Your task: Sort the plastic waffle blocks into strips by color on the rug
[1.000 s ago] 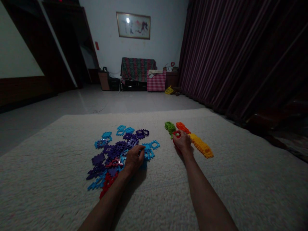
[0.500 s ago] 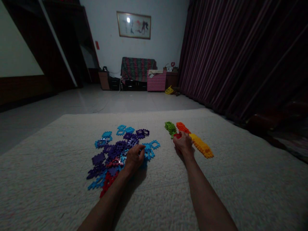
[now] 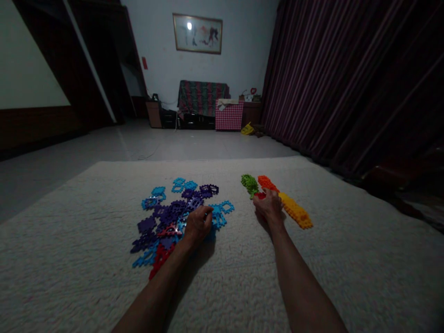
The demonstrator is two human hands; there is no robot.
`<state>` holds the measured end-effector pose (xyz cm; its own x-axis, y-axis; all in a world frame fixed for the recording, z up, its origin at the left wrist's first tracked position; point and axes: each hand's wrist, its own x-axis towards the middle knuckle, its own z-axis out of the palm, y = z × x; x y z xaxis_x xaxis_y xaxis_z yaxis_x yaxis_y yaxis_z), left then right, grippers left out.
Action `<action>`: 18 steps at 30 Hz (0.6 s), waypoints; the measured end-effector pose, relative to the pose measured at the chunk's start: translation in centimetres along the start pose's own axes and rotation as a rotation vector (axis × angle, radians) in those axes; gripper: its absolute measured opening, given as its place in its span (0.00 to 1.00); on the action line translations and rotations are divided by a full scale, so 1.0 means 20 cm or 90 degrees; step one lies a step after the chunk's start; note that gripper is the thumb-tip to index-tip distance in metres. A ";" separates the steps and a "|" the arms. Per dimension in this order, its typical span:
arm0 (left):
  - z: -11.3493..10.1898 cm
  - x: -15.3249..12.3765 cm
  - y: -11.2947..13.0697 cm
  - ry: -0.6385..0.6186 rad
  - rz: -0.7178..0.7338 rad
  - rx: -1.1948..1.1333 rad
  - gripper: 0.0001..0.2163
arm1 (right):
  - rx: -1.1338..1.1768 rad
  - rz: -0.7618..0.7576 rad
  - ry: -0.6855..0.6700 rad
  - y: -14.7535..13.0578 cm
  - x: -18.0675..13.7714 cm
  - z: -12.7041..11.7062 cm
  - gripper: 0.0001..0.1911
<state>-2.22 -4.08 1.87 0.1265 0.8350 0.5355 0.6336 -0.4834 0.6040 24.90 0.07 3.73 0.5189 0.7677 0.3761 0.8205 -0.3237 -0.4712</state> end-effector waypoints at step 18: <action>-0.64 0.00 -0.24 -0.197 -0.128 0.175 0.15 | 0.456 -0.679 -0.311 -0.59 -0.79 0.10 0.13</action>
<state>-15.06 -5.06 6.47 0.1765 0.9643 0.1973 0.8422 -0.2517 0.4769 6.48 -7.17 1.75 -0.5373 0.6255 0.5657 0.3856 0.7788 -0.4949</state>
